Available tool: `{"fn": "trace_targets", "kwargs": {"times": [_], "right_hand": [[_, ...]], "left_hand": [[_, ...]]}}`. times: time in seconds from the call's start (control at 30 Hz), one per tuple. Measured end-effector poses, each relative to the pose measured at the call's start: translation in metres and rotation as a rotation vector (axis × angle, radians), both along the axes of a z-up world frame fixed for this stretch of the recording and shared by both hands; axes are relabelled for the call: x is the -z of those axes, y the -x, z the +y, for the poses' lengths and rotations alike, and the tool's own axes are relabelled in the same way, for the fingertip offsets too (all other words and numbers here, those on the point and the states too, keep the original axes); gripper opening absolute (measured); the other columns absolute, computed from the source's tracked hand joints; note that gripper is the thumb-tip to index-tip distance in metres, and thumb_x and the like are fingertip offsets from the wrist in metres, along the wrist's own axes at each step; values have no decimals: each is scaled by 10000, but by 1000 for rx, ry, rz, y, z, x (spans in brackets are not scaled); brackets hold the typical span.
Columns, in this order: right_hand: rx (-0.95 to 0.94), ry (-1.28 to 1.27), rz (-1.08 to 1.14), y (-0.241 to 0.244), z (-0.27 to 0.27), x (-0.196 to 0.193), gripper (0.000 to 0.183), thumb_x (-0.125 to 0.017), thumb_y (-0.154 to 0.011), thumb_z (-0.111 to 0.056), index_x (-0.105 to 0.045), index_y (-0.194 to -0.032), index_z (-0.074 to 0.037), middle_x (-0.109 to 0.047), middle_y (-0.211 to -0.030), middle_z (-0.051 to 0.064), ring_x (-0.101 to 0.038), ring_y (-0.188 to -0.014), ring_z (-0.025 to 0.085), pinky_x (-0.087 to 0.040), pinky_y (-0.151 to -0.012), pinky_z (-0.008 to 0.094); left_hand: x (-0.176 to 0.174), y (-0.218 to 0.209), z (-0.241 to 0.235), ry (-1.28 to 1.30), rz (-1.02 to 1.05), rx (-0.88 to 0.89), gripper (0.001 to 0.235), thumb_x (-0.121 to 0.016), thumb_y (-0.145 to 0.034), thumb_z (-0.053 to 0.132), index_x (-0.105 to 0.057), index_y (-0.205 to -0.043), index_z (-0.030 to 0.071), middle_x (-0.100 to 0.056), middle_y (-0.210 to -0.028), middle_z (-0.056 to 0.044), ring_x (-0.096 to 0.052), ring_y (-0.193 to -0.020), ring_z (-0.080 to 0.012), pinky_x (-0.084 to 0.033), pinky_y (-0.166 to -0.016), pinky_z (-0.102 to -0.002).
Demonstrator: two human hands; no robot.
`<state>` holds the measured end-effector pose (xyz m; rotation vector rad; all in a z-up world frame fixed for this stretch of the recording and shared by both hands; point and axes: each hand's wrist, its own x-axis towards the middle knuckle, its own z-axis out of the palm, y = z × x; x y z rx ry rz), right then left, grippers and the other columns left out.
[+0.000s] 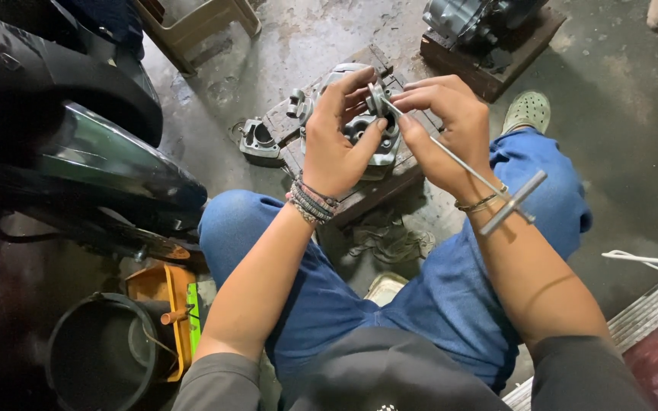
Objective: Repairing a motorcycle engine head by manipulating valve components with a T-handle tool and fingers.
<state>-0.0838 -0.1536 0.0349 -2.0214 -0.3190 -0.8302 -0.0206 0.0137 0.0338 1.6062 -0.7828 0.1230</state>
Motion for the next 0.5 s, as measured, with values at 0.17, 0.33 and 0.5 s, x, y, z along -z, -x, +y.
{"fn": "trace_targets", "kwargs": {"times": [0.17,0.33,0.5], "right_hand": [[21,129,-80,2,4,-4,201,-703,-819,82,-726,-1017,48,-763,-1096,147,-665,-1135,348,-514,-1011,438],[66,197,-119,3,6,-5,189,-718,-825,45,-734,-1013,23,-770,-1103,118,-662,-1142,333,-481,-1024,430],[60,212,-133,3,5,-5,160,-721,-827,28,-730,-987,24,-772,-1106,129,-667,-1128,332,-484,-1003,432]], "left_hand": [[-1,1,-1,29,24,-43,499,-686,-857,-45,-550,-1325,66,-640,-1234,-84,-692,-1105,-184,-602,-1010,-316],[0,2,-4,0,-48,-119,439,-713,-840,-32,-593,-1252,57,-620,-1228,-66,-680,-1032,-166,-604,-944,-284],[-2,2,-5,7,-73,-151,422,-722,-830,-29,-598,-1228,40,-630,-1199,-73,-677,-1024,-169,-605,-937,-283]]}}
